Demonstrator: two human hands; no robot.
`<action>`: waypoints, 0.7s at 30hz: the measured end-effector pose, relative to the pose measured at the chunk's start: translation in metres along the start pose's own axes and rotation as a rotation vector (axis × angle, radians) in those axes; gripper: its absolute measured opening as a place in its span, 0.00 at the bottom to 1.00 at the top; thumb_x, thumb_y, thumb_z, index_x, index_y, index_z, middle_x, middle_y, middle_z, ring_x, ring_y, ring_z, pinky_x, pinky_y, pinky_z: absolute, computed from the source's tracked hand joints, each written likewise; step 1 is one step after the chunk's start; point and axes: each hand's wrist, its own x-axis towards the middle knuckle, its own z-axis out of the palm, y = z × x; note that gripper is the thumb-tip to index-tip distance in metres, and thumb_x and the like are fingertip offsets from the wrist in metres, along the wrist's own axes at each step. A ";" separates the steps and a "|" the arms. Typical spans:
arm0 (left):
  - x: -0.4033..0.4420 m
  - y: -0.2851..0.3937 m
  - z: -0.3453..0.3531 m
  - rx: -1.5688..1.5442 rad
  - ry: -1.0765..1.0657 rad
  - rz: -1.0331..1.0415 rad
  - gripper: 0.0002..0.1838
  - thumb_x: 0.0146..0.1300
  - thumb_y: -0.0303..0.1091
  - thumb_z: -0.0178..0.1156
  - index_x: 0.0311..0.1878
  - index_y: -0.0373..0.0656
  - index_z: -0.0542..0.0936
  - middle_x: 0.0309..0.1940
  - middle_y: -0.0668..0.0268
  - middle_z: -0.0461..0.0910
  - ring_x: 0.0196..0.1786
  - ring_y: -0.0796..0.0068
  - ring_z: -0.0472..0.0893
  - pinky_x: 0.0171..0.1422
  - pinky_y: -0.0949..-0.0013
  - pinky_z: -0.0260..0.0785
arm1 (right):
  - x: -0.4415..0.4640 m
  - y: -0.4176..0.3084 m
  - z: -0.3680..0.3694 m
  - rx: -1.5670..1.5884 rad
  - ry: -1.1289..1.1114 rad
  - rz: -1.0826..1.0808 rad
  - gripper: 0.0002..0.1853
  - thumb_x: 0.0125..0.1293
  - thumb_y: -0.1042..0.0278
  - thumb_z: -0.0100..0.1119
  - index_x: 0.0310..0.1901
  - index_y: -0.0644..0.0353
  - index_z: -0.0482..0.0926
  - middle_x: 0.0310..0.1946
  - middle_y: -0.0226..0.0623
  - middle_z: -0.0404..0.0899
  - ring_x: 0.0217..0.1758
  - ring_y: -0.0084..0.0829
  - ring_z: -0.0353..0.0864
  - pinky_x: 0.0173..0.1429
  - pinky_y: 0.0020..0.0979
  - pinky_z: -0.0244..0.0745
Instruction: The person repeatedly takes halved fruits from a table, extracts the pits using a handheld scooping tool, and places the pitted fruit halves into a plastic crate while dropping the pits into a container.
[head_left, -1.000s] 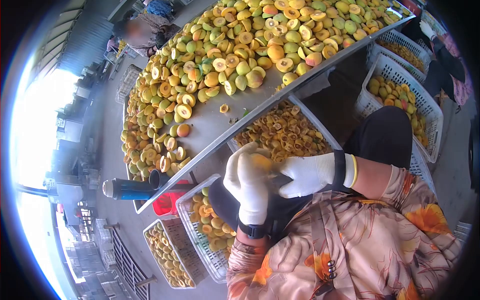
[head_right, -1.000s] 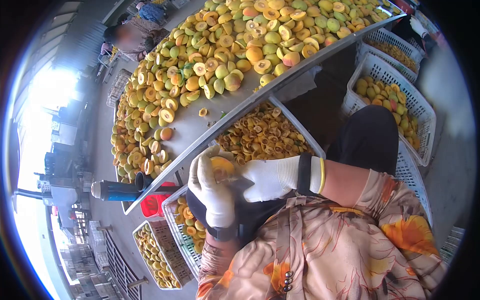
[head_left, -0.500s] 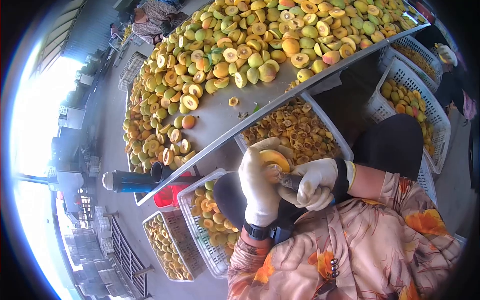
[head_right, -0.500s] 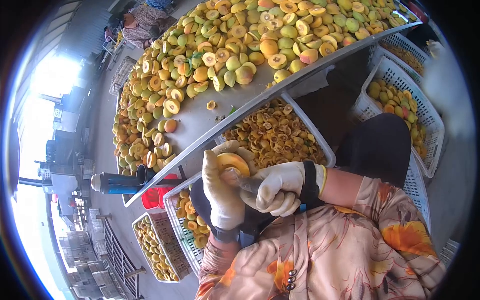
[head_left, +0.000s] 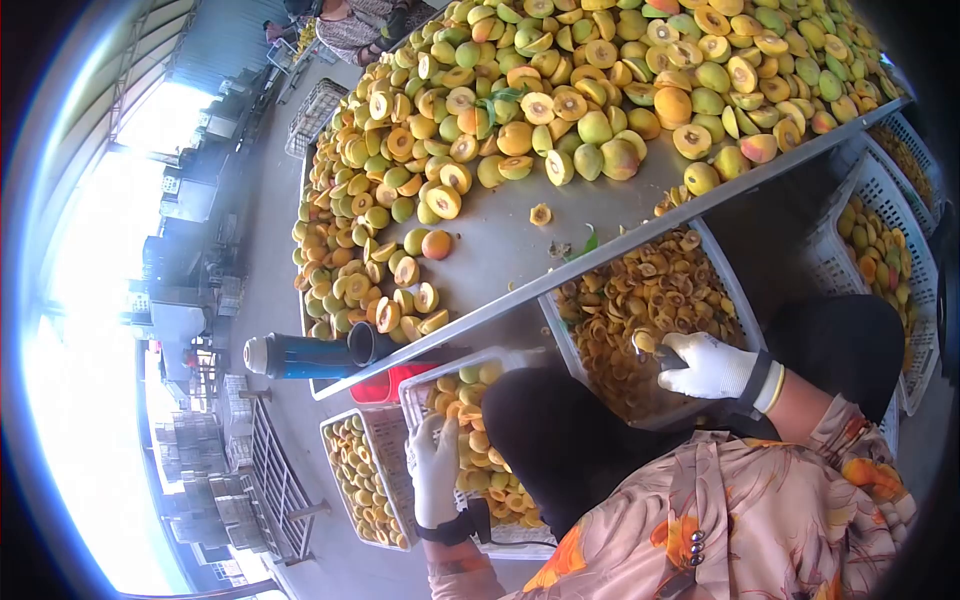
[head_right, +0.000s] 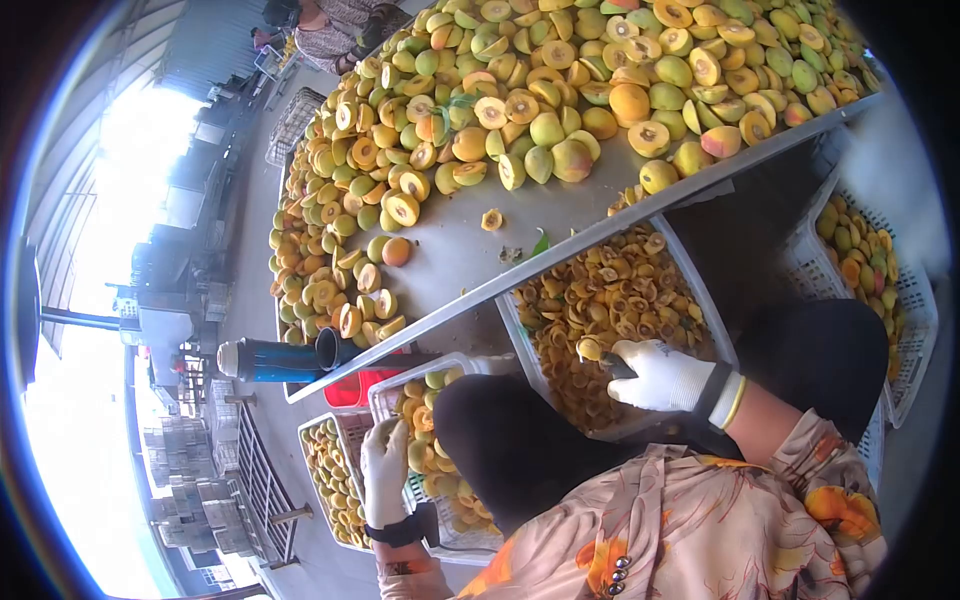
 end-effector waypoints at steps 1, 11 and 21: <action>0.014 0.014 -0.004 0.015 0.035 0.031 0.24 0.69 0.45 0.65 0.57 0.33 0.83 0.52 0.49 0.82 0.52 0.54 0.82 0.58 0.57 0.74 | 0.001 -0.010 -0.003 -0.023 0.018 0.035 0.20 0.65 0.56 0.60 0.48 0.67 0.78 0.39 0.60 0.85 0.46 0.59 0.85 0.52 0.52 0.78; 0.278 0.107 0.078 0.330 0.076 0.366 0.35 0.66 0.56 0.64 0.71 0.46 0.73 0.66 0.47 0.75 0.65 0.42 0.78 0.65 0.49 0.74 | 0.015 0.009 -0.006 -0.304 -0.145 0.219 0.19 0.67 0.54 0.56 0.49 0.62 0.76 0.38 0.58 0.85 0.45 0.58 0.86 0.51 0.55 0.78; 0.235 0.144 0.047 -0.500 -0.263 0.028 0.24 0.67 0.44 0.62 0.58 0.35 0.82 0.46 0.58 0.85 0.50 0.61 0.87 0.47 0.61 0.81 | 0.007 -0.026 -0.021 0.028 0.114 -0.045 0.19 0.68 0.55 0.62 0.49 0.62 0.73 0.35 0.57 0.84 0.42 0.60 0.85 0.47 0.54 0.77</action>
